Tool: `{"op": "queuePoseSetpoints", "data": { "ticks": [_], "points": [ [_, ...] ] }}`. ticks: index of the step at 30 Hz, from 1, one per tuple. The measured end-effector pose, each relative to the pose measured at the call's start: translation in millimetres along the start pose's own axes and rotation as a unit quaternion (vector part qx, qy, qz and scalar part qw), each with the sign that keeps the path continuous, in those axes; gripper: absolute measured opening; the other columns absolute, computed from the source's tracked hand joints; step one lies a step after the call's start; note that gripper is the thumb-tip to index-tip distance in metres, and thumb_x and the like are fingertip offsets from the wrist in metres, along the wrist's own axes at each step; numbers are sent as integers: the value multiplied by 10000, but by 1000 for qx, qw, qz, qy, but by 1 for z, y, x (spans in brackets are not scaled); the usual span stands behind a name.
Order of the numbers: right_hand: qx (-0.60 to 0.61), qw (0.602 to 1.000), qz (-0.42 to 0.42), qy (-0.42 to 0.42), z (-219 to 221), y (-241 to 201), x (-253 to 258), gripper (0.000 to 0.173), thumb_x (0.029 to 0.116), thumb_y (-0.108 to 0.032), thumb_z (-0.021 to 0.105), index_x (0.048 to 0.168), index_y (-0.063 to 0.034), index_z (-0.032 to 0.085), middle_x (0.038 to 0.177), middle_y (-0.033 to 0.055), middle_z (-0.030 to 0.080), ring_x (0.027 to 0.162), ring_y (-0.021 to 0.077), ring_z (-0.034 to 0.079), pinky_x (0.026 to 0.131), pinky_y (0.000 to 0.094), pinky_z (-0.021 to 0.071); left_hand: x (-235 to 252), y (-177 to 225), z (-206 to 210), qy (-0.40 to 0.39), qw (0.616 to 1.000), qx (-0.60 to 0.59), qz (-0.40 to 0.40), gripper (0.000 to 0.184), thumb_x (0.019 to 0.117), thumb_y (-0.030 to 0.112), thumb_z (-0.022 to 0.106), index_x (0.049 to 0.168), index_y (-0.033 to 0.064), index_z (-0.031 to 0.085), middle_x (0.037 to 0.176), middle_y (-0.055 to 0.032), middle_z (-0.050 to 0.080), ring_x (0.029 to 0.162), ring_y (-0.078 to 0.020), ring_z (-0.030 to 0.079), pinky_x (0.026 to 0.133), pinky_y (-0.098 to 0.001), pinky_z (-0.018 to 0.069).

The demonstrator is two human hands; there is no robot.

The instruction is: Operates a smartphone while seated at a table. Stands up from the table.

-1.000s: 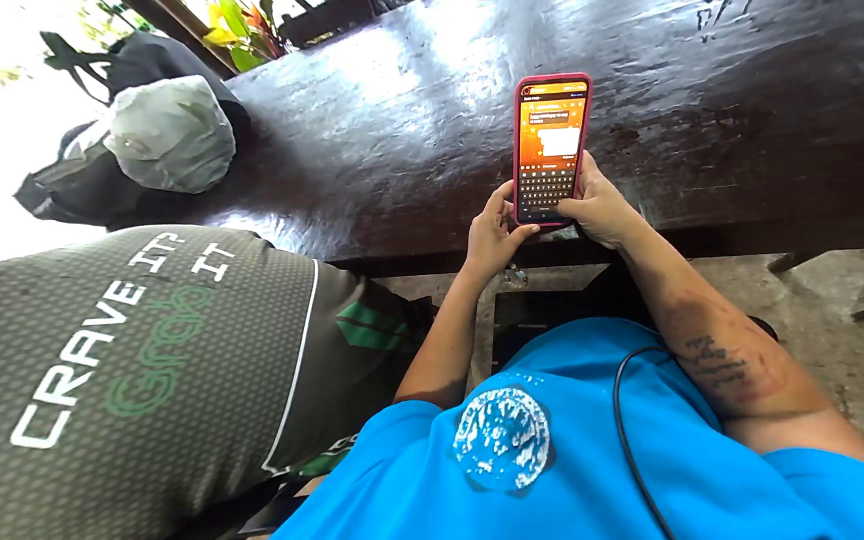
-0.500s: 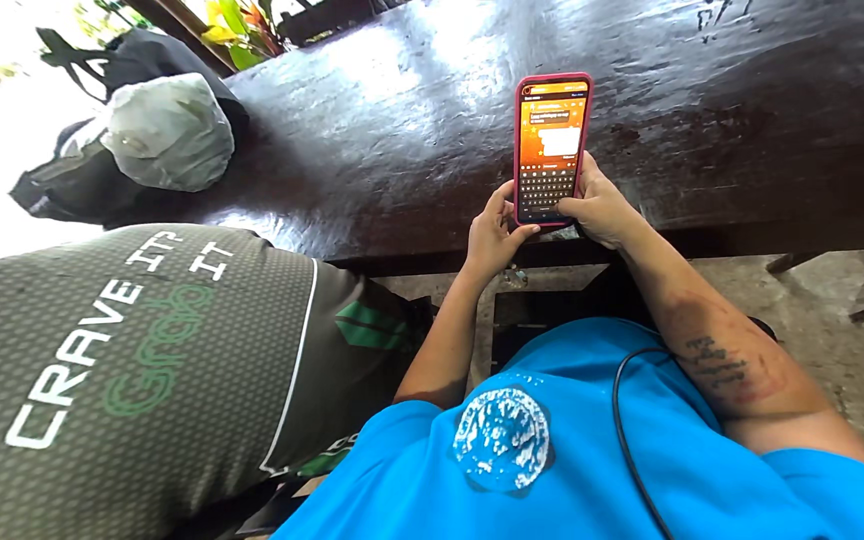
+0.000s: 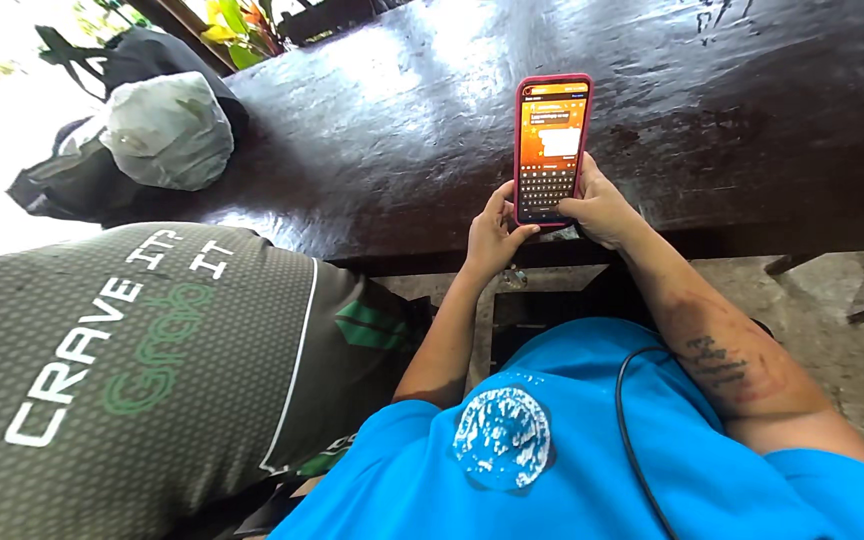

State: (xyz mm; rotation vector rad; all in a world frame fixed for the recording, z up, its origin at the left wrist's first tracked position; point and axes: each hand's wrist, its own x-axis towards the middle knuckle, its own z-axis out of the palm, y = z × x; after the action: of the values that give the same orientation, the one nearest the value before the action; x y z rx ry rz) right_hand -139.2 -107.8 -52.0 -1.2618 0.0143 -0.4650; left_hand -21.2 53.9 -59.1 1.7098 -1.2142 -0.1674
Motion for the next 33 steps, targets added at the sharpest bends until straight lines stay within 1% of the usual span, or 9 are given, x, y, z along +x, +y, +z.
{"op": "queuePoseSetpoints", "data": {
  "ticks": [7,13,17,20,22,25,27,31,33],
  "points": [
    [1,1000,-1,-2,0,0,0,733,847,223,498,1477,-68,262,1304,116,619,1125,172,682,964,336,582,0,-1,0,0,1000,-1,1,713,839,26,799,1456,-22,446,986,-86,704,789,-94,645,739,-251,542],
    [-3,1000,3,7,1,0,0,715,841,212,497,1464,-64,278,1292,113,623,1110,163,686,950,327,585,0,-1,0,-4,1000,-9,5,705,842,19,792,1454,-26,443,994,-91,712,806,-99,663,765,-264,556],
    [-6,1000,3,9,1,-1,0,690,861,194,509,1459,-70,288,1274,110,634,1100,162,690,946,324,587,1,0,0,2,1000,8,5,709,838,39,803,1452,-23,454,958,-68,704,740,-71,607,696,-233,510],
    [-16,1000,-1,21,3,-1,0,670,889,147,561,1467,-58,291,1271,121,637,1100,171,691,942,333,592,1,0,-1,-6,1000,6,-3,714,846,40,795,1466,-10,445,1007,-89,716,806,-101,666,751,-274,557],
    [-41,998,-3,48,7,0,0,726,872,79,654,1479,-65,283,1272,128,634,1088,175,695,925,341,601,1,0,0,-5,1000,5,-4,713,846,40,795,1465,-12,445,1015,-96,713,823,-108,672,771,-281,564],
    [-95,991,0,93,14,2,2,952,791,-66,807,1538,-95,217,1314,130,600,1093,155,684,918,340,601,0,-1,1,-1,1000,5,3,715,842,48,801,1459,-25,447,1017,-94,717,838,-108,672,782,-284,561],
    [-131,985,6,115,18,3,2,1031,771,-135,839,1564,-100,180,1333,135,589,1102,145,676,928,343,590,0,-2,1,1,1000,6,7,715,843,57,804,1458,-29,450,1033,-100,723,851,-114,682,790,-292,568],
    [-143,981,9,133,20,3,3,1029,776,-170,851,1563,-111,191,1330,141,592,1104,157,675,930,359,587,-1,0,2,6,1000,19,11,711,842,50,803,1457,-29,455,983,-92,711,768,-96,638,716,-263,536],
    [-161,975,12,150,22,4,3,1027,781,-179,855,1564,-108,195,1327,152,593,1108,173,675,939,369,579,-1,-1,2,7,1000,23,16,709,842,53,803,1457,-30,459,978,-91,713,773,-97,648,725,-262,546]
  ]
}}
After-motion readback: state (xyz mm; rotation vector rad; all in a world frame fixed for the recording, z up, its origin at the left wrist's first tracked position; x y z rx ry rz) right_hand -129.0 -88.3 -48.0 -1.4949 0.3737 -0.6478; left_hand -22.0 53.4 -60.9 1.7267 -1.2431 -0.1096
